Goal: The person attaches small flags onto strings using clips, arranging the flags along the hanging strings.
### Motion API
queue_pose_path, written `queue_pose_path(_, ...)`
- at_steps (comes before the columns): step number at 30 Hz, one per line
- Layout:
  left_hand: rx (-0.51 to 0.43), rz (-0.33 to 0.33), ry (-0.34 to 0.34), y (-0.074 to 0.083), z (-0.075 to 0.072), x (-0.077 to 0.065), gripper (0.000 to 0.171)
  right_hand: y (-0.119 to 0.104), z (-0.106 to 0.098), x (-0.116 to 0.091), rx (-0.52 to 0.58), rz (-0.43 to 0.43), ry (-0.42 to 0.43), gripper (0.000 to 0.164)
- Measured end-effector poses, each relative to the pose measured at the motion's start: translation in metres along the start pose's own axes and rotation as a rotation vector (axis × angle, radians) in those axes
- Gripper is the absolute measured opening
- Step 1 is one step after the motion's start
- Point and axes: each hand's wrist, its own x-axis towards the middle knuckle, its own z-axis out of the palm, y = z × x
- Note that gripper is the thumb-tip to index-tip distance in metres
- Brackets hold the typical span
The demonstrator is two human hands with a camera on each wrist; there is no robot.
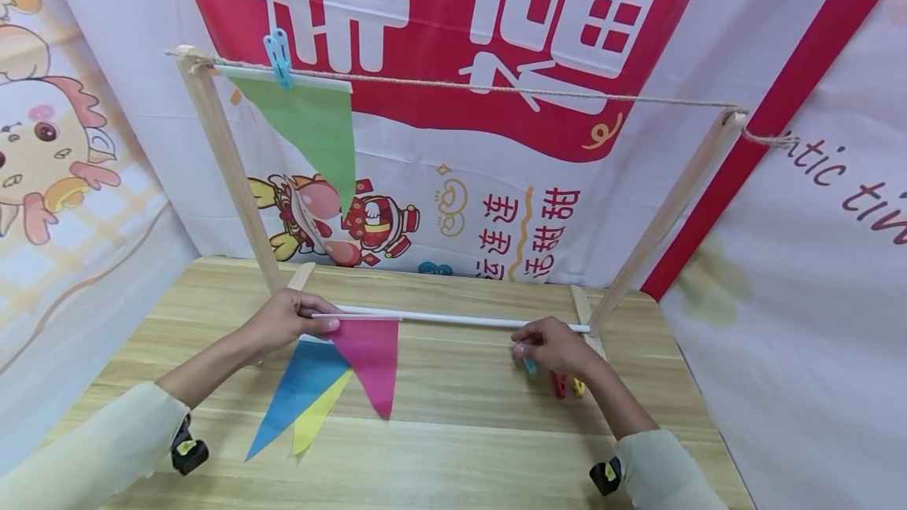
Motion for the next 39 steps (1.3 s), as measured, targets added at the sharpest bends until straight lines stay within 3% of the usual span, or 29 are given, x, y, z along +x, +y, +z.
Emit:
queue_pose_path(11, -0.061, 0.011, 0.067, 0.016, -0.001, -0.001, 0.031, -0.008, -0.005, 0.002, 0.009, 0.018, 0.018, 0.03)
queue_pose_path(23, -0.127, 0.119, 0.157, 0.025, 0.001, -0.002, 0.036, -0.015, -0.015, 0.004, -0.002, -0.061, 0.002, 0.029)
queue_pose_path(39, -0.109, 0.183, 0.226, 0.039, 0.0, -0.001, 0.033, -0.03, -0.031, 0.01, 0.032, -0.097, 0.024, 0.032)
